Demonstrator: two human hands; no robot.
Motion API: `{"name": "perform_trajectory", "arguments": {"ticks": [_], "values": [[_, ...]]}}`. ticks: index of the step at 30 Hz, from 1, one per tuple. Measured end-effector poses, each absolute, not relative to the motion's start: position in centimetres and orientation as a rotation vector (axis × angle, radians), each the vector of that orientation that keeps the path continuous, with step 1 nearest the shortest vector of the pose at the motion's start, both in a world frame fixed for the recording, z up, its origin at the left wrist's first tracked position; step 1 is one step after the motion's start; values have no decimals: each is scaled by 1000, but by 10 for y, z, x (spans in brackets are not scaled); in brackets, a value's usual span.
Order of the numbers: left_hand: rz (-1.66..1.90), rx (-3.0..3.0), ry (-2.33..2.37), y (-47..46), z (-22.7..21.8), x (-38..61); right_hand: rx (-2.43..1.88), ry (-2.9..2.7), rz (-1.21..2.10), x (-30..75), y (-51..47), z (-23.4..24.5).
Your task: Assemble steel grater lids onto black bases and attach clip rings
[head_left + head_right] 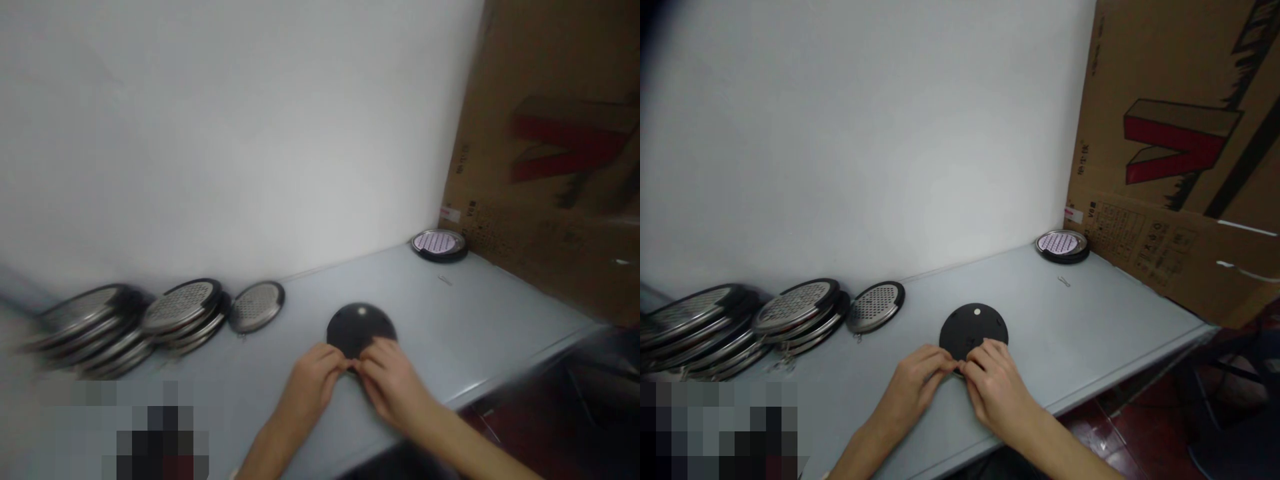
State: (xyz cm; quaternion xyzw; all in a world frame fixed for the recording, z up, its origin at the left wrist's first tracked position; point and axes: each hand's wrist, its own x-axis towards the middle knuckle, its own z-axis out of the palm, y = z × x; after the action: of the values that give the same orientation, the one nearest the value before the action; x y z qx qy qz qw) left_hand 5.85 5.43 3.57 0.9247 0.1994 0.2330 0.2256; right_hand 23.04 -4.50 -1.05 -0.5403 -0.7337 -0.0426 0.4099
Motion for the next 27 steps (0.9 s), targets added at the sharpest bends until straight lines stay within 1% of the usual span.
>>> {"name": "perform_trajectory", "arguments": {"ticks": [5,14,20,24,27], "values": [[711,2557,504,58,27,58,-1345,-1895,-161,233,-47,-14],[640,2723,393,62,32,64,-1339,-2005,-213,240,-52,-14],[622,2736,286,59,36,73,-1234,-1983,-157,256,-60,-8],[627,2708,244,57,35,76,-1223,-1950,-66,262,-65,-5],[631,2674,235,55,34,79,-1256,-1945,-68,260,-69,-3]]}}
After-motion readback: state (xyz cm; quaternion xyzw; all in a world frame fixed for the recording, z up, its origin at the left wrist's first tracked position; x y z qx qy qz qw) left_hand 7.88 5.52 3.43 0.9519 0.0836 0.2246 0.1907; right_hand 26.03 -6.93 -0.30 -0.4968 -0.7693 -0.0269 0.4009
